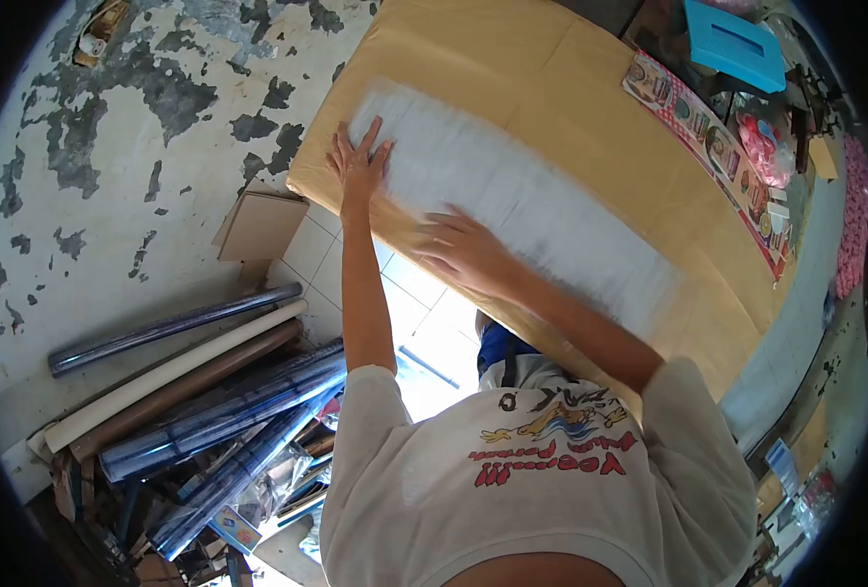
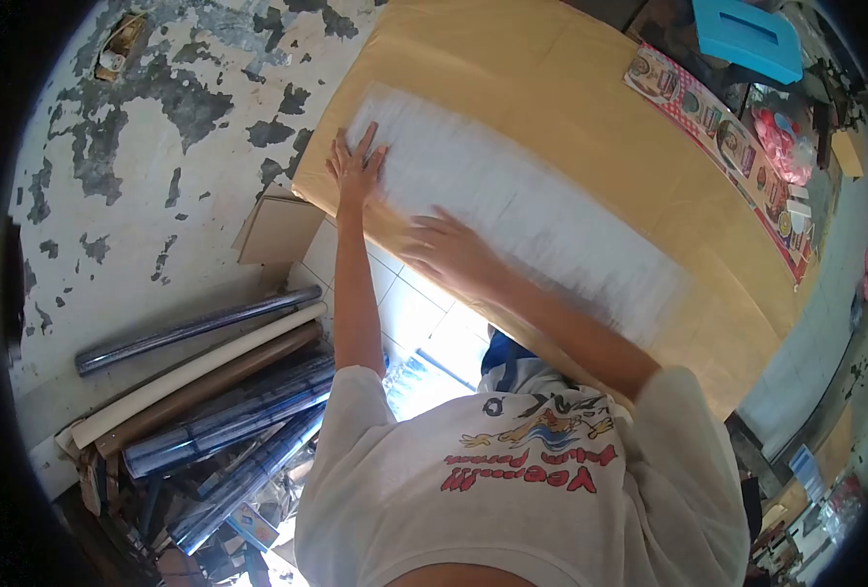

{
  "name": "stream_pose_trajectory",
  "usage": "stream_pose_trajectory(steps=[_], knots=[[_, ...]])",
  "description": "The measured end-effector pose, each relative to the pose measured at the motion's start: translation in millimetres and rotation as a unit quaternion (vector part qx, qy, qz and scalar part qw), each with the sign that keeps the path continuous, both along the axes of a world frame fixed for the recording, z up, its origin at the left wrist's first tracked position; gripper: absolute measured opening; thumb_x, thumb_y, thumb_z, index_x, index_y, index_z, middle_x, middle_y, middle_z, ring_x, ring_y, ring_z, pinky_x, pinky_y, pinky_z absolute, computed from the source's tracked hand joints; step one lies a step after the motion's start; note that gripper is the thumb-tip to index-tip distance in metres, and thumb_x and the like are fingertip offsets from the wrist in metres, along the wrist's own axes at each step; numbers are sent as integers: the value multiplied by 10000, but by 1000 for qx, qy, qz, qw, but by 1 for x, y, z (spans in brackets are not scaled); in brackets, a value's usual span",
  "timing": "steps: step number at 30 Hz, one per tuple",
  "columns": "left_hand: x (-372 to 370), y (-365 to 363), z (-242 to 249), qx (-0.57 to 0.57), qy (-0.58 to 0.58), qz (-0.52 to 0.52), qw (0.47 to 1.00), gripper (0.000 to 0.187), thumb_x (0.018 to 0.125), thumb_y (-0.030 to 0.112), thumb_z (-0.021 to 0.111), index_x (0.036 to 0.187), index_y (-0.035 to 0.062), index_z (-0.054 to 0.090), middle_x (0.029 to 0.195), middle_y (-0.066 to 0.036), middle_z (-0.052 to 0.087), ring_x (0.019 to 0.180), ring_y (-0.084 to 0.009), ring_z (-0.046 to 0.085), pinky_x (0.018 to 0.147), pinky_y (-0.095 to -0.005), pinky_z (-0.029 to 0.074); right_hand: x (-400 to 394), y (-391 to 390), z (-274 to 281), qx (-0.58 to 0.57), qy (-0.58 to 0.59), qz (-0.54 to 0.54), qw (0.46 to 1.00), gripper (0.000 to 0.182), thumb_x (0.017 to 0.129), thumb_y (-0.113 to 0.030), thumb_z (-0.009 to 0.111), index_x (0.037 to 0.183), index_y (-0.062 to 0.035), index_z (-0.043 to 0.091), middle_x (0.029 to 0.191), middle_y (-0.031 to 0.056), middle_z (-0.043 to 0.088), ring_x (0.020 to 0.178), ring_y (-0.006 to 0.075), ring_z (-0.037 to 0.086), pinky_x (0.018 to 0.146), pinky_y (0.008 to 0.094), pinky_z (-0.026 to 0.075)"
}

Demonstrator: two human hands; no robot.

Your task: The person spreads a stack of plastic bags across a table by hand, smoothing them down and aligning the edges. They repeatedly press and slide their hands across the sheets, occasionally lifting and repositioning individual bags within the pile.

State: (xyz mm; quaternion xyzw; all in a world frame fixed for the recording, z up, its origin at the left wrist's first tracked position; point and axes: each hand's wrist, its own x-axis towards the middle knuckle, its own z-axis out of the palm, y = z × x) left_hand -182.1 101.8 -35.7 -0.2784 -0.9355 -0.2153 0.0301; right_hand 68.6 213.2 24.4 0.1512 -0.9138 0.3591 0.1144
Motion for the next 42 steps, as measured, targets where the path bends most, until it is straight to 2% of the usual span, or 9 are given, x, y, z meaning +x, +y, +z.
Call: stream_pose_trajectory(steps=[4,13,15,17,19,21,27,32,42], knots=[[-3,-3,-8,31,59,-16,998,467,895,509,619,1354,458,554,1534,-133,313,1407,-370,295,1132,-581,194,147,53,22,114,-170,-249,946,800,765,-489,758,1426,-147,464,1560,185,297,1457,389,230,1156,638,70],[35,16,1,29,208,22,978,395,900,414,642,1286,334,621,1487,-128,418,1388,-363,348,1114,-632,181,359,130,2,199,-193,-462,843,811,754,-633,684,1390,-155,525,1534,202,349,1410,410,307,1170,567,184],[79,30,14,54,218,4,974,449,888,416,656,1306,263,606,1499,-129,407,1402,-364,333,1120,-659,144,362,130,0,206,-186,-484,830,826,759,-674,650,1394,-161,524,1538,199,342,1409,410,305,1168,569,184],[155,38,24,24,141,-196,970,640,832,498,691,1380,201,544,1532,-130,381,1445,-363,279,1134,-672,86,361,131,3,201,-188,-490,827,837,761,-687,637,1396,-155,520,1533,202,346,1403,413,309,1164,570,188],[217,48,52,-50,11,-393,918,1008,575,726,764,1434,273,494,1568,-127,340,1483,-352,218,1139,-676,67,362,130,8,205,-177,-484,832,808,780,-661,640,1383,-135,524,1513,204,376,1371,431,344,1151,573,214],[249,56,63,-38,-32,-474,879,1057,500,712,796,1421,277,512,1567,-118,342,1447,-357,294,1131,-685,98,365,140,7,184,-184,-481,837,752,783,-630,655,1333,-126,560,1475,178,426,1357,409,367,1149,567,213],[235,72,63,-39,35,-466,883,981,518,674,812,1379,278,557,1543,-122,380,1416,-369,344,1134,-648,175,266,189,-24,138,-58,-515,844,637,825,-551,664,1240,-72,600,1308,160,554,1268,376,456,1109,552,272],[221,83,59,2,64,-394,917,580,797,496,713,1300,219,633,1471,-166,458,1370,-382,400,1114,-628,234,207,184,-12,112,-182,-441,872,725,797,-574,699,1272,-43,563,1305,171,539,1246,361,465,1073,544,312],[179,86,42,125,68,-354,924,270,784,373,720,960,168,706,1071,-91,620,1060,-289,555,902,-475,400,216,129,5,137,-49,-478,866,838,685,-512,815,1305,-30,523,1276,167,531,1227,347,456,1077,508,299]])
